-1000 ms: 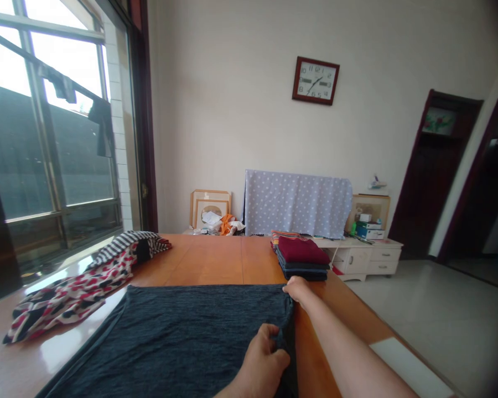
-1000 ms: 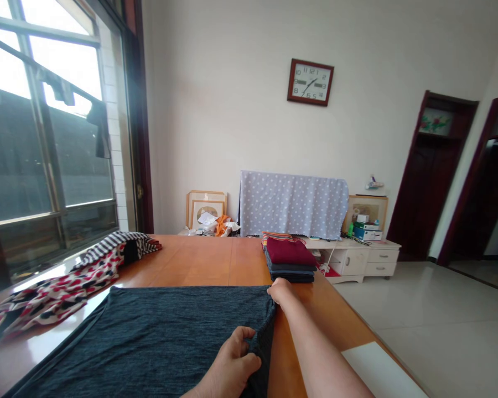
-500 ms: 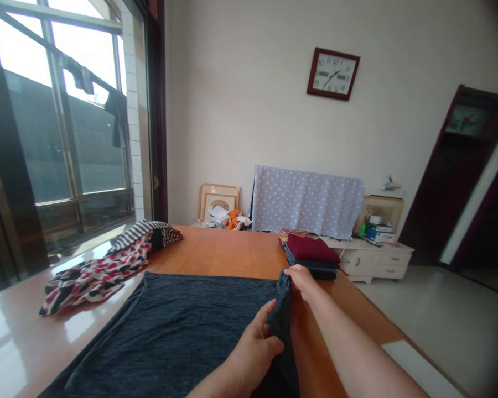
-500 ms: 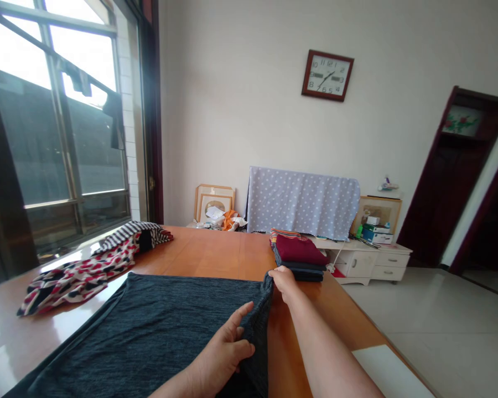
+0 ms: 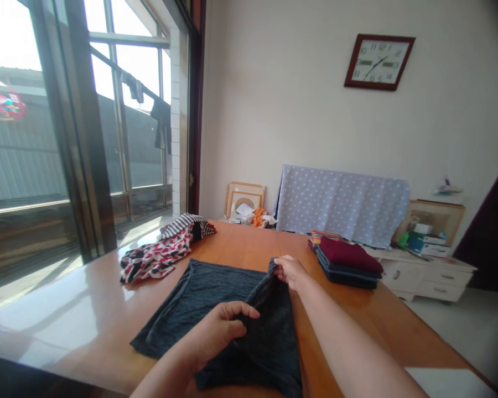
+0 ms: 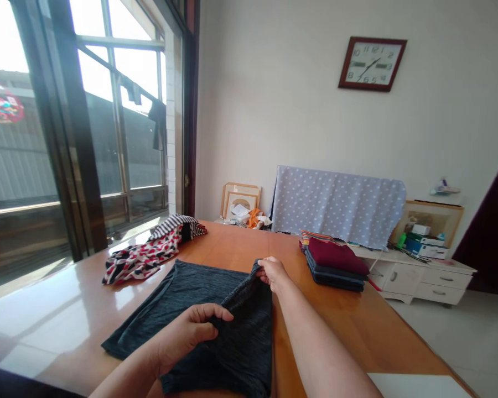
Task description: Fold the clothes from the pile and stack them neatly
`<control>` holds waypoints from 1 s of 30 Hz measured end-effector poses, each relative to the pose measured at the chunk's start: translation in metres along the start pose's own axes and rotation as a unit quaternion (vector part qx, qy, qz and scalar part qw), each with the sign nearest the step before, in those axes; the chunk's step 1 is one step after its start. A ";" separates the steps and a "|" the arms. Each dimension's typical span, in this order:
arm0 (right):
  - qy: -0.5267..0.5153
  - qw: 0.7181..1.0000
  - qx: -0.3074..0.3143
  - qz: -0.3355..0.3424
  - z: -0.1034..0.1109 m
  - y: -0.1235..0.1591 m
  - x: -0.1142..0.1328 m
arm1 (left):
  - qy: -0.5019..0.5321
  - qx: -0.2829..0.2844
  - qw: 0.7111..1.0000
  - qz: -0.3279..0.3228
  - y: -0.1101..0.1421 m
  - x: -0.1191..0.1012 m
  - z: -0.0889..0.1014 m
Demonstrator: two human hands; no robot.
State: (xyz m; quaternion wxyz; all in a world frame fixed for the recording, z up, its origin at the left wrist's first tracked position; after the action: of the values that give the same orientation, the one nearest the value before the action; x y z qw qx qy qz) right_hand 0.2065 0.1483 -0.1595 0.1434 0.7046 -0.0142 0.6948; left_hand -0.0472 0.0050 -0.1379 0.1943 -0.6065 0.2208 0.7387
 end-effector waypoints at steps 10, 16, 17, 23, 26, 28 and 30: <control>-0.010 0.996 0.083 -0.018 -0.138 -0.009 -0.007 | 0.050 -0.057 0.996 0.049 0.065 0.020 0.088; 0.011 0.994 0.109 -0.020 -0.200 -0.018 -0.009 | 0.060 -0.094 0.992 0.052 0.090 0.027 0.126; 0.017 0.994 0.110 -0.020 -0.209 -0.019 -0.009 | 0.056 -0.102 0.992 0.058 0.093 0.028 0.131; 0.052 0.991 0.121 -0.016 -0.251 -0.024 -0.011 | 0.048 -0.129 0.987 0.080 0.106 0.034 0.149; 0.068 0.990 0.121 -0.010 -0.266 -0.027 -0.016 | 0.039 -0.133 0.986 0.093 0.107 0.042 0.154; 0.076 0.989 0.124 -0.004 -0.273 -0.028 -0.020 | 0.037 -0.142 0.984 0.099 0.107 0.047 0.157; 0.083 0.988 0.132 0.001 -0.279 -0.028 -0.023 | 0.035 -0.150 0.983 0.105 0.107 0.051 0.160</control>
State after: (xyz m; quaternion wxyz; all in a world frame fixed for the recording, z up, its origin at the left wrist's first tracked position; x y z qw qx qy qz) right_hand -0.0601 0.2327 -0.1892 0.0492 0.6576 0.0885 0.7466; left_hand -0.2461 0.0079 -0.1520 0.0149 -0.6275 0.1768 0.7581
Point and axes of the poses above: each hand's wrist, its own y-axis away from the middle knuckle, its own z-axis out of the back of the hand, x = y × z, the point moved 6 cm from there along -y, towards the middle knuckle, and after that the axes turned 2 degrees about x, right-handed, at the moved point
